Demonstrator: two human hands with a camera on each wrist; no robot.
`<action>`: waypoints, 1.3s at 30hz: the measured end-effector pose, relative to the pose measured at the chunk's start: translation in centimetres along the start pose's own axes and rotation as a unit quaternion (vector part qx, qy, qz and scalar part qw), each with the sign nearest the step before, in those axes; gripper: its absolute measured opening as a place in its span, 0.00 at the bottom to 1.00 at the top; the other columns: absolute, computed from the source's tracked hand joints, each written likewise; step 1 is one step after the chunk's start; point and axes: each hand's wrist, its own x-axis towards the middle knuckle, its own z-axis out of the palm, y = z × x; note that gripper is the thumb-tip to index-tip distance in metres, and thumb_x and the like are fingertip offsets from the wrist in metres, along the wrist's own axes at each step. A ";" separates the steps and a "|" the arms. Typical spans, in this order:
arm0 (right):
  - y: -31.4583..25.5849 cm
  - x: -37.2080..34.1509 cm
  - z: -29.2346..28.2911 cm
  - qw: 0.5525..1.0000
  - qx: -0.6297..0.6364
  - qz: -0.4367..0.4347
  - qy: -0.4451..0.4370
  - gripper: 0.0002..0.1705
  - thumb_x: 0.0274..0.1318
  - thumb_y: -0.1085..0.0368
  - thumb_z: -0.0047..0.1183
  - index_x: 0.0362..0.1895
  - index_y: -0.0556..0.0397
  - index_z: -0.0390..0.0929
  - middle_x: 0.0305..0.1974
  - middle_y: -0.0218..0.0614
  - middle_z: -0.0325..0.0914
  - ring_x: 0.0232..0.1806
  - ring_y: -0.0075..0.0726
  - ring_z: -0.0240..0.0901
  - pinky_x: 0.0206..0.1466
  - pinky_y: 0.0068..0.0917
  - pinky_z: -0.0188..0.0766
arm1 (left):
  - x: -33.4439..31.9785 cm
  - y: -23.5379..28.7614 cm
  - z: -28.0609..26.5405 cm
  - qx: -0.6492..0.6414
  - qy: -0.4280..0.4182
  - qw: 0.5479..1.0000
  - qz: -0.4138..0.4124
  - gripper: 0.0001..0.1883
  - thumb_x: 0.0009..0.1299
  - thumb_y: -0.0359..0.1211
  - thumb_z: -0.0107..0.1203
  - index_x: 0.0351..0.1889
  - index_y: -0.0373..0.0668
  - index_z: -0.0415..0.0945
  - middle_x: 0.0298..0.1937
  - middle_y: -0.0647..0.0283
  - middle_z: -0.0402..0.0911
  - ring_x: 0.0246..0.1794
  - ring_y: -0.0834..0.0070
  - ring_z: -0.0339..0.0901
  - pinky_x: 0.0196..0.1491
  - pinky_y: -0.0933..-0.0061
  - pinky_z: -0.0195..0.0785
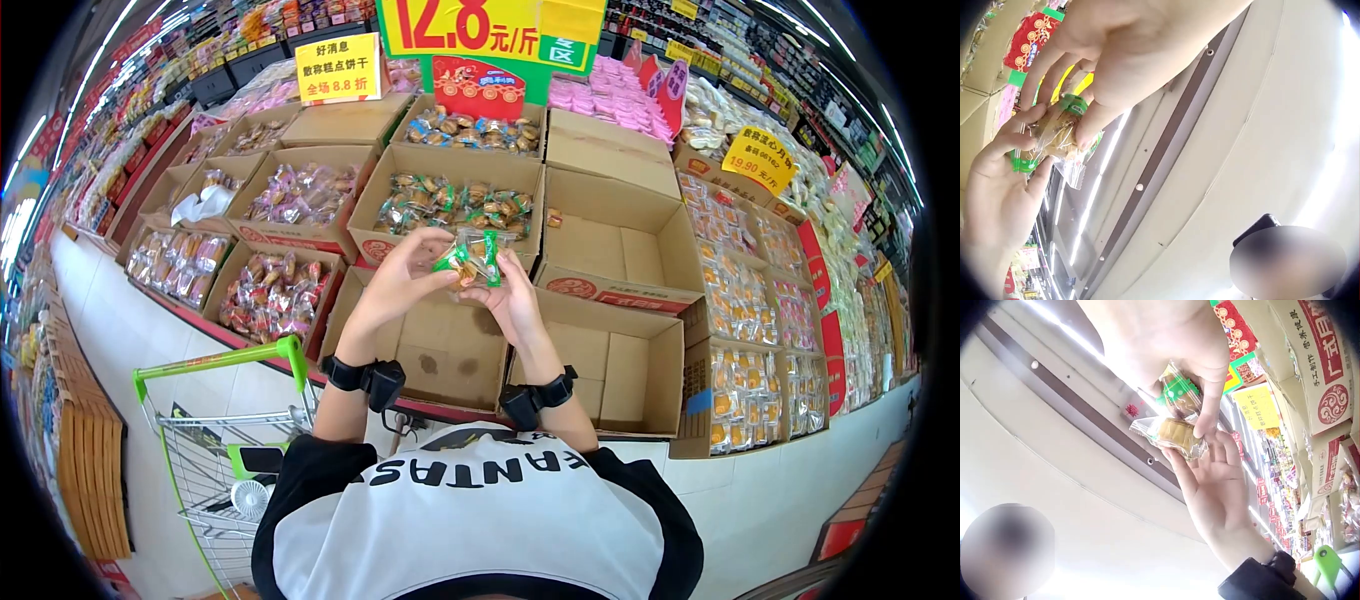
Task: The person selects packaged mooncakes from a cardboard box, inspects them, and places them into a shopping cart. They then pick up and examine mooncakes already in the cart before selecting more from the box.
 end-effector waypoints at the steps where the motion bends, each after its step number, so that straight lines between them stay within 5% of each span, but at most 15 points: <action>1: 0.2 -0.1 0.2 1.000 -0.004 0.001 -0.016 0.10 0.60 0.60 0.32 0.39 0.52 0.59 0.40 0.42 0.70 0.38 0.38 0.72 0.38 0.35 0.73 | -0.7 0.1 -0.3 -0.038 0.015 0.999 0.006 0.23 0.55 0.25 0.56 0.50 0.40 0.62 0.35 0.67 0.65 0.35 0.82 0.66 0.38 0.81 0.61; 6: 1.2 -0.2 1.7 0.998 -0.017 0.032 -0.045 0.12 0.60 0.60 0.33 0.42 0.53 0.59 0.42 0.42 0.69 0.40 0.37 0.71 0.39 0.35 0.73 | -3.6 1.7 -0.9 -0.020 0.108 0.993 0.045 0.26 0.53 0.21 0.53 0.52 0.40 0.60 0.34 0.68 0.63 0.40 0.81 0.64 0.43 0.81 0.57; 11: 3.3 0.0 2.2 0.993 -0.022 0.101 -0.047 0.20 0.60 0.58 0.34 0.54 0.52 0.56 0.47 0.35 0.66 0.46 0.31 0.67 0.43 0.32 0.70 | -6.0 3.3 -1.5 -0.050 0.155 0.987 -0.003 0.29 0.53 0.20 0.53 0.54 0.41 0.58 0.38 0.66 0.67 0.41 0.80 0.65 0.45 0.78 0.57; 18: 5.6 -0.5 4.3 0.977 -0.049 0.192 -0.082 0.23 0.60 0.55 0.33 0.56 0.51 0.55 0.49 0.34 0.64 0.47 0.29 0.66 0.45 0.29 0.68 | -9.2 3.8 -2.0 -0.023 0.185 0.982 -0.028 0.34 0.51 0.19 0.56 0.57 0.41 0.56 0.41 0.62 0.72 0.41 0.78 0.68 0.43 0.78 0.63; 24: 7.7 -0.8 5.7 0.942 -0.070 0.249 -0.212 0.24 0.60 0.54 0.33 0.57 0.51 0.55 0.51 0.34 0.62 0.49 0.29 0.64 0.47 0.27 0.66 | -12.4 4.2 -2.1 0.123 0.271 0.953 -0.059 0.29 0.50 0.21 0.58 0.52 0.40 0.63 0.40 0.64 0.73 0.39 0.81 0.69 0.38 0.83 0.61; 30: 8.8 -1.6 8.0 0.903 -0.149 0.288 -0.282 0.27 0.51 0.60 0.49 0.54 0.52 0.56 0.48 0.32 0.63 0.50 0.26 0.61 0.49 0.26 0.64 | -15.3 6.2 -1.1 0.269 0.294 0.915 -0.066 0.24 0.52 0.24 0.56 0.50 0.42 0.66 0.38 0.65 0.72 0.36 0.79 0.69 0.35 0.81 0.63; 33: 10.5 -1.9 8.5 0.898 -0.148 0.264 -0.319 0.34 0.39 0.67 0.60 0.52 0.53 0.57 0.46 0.33 0.64 0.49 0.25 0.60 0.51 0.24 0.59 | -17.1 5.8 -1.1 0.292 0.324 0.897 -0.073 0.24 0.51 0.24 0.57 0.49 0.42 0.67 0.38 0.64 0.72 0.36 0.77 0.70 0.36 0.79 0.62; 39: 12.1 -2.6 9.8 0.858 -0.136 0.274 -0.413 0.33 0.40 0.68 0.59 0.51 0.55 0.57 0.44 0.32 0.64 0.48 0.25 0.60 0.51 0.22 0.59 | -20.0 6.1 0.1 0.380 0.374 0.843 -0.074 0.24 0.48 0.25 0.60 0.45 0.43 0.70 0.40 0.66 0.72 0.40 0.72 0.65 0.35 0.78 0.61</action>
